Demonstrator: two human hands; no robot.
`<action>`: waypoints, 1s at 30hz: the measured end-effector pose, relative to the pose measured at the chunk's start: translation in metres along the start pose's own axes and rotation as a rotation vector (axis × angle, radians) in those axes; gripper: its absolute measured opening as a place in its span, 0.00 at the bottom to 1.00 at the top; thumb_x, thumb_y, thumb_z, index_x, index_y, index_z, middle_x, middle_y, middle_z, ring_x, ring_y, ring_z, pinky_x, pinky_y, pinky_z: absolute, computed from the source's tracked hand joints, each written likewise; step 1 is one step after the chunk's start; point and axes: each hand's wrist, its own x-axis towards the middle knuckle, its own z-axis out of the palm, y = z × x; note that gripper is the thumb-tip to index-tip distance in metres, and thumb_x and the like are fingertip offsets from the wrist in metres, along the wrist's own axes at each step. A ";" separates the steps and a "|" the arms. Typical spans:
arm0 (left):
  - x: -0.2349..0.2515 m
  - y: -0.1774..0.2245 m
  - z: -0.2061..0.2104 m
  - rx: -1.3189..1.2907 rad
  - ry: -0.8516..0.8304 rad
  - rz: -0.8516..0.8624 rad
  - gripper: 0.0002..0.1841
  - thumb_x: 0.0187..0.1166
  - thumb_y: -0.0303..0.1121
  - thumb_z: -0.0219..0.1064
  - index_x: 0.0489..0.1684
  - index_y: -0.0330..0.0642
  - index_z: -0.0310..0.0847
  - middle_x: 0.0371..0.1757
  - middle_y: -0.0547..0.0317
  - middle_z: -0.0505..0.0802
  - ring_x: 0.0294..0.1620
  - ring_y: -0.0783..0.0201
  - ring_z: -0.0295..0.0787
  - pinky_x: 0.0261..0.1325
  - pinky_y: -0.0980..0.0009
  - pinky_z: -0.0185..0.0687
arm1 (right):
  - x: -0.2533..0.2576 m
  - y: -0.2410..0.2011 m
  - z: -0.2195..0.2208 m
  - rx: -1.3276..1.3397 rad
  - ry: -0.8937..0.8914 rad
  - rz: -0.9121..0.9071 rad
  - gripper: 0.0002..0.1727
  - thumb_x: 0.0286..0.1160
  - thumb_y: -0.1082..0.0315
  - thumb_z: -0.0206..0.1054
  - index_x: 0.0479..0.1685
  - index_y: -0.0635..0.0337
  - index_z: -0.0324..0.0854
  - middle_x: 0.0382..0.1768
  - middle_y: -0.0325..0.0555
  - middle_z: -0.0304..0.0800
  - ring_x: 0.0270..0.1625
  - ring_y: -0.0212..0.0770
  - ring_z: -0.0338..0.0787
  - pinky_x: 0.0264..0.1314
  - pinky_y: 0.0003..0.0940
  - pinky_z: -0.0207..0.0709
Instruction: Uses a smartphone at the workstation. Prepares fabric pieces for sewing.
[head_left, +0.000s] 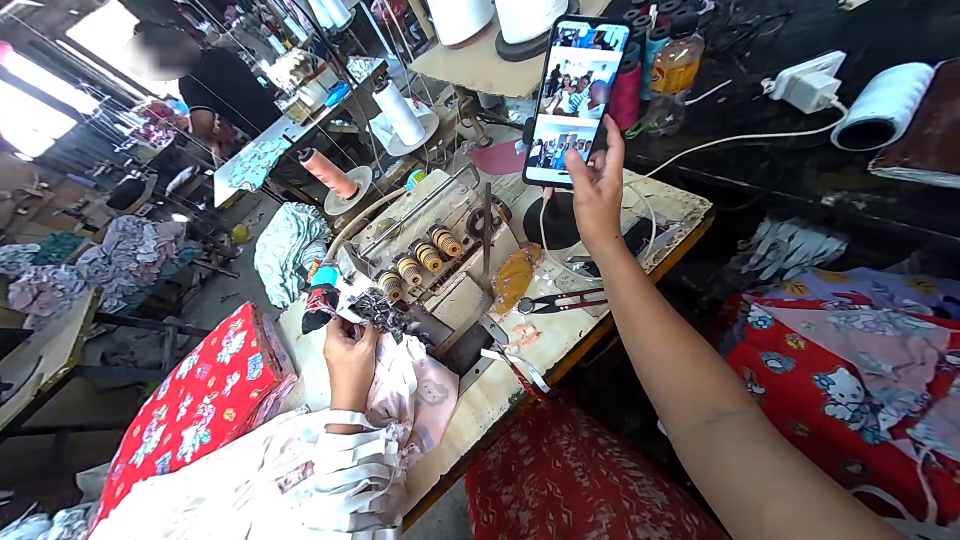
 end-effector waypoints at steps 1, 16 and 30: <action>0.000 0.000 0.000 0.000 0.000 -0.002 0.25 0.70 0.23 0.66 0.67 0.22 0.71 0.52 0.49 0.89 0.49 0.83 0.84 0.55 0.85 0.78 | 0.002 -0.002 -0.001 -0.021 0.021 0.011 0.35 0.89 0.60 0.57 0.91 0.64 0.51 0.56 0.52 0.81 0.51 0.32 0.88 0.57 0.28 0.83; -0.001 0.003 0.000 -0.001 0.006 -0.018 0.25 0.71 0.22 0.67 0.68 0.21 0.70 0.51 0.49 0.88 0.47 0.83 0.83 0.53 0.85 0.77 | 0.010 -0.001 -0.010 -0.074 0.041 -0.006 0.25 0.93 0.64 0.50 0.82 0.66 0.64 0.43 0.44 0.82 0.41 0.28 0.83 0.49 0.26 0.78; -0.002 0.006 0.002 -0.036 0.019 -0.012 0.24 0.70 0.21 0.66 0.67 0.20 0.69 0.50 0.52 0.88 0.47 0.86 0.82 0.52 0.88 0.76 | 0.007 -0.001 -0.012 -0.070 -0.017 -0.046 0.38 0.75 0.72 0.68 0.85 0.71 0.57 0.45 0.47 0.86 0.38 0.26 0.86 0.47 0.21 0.81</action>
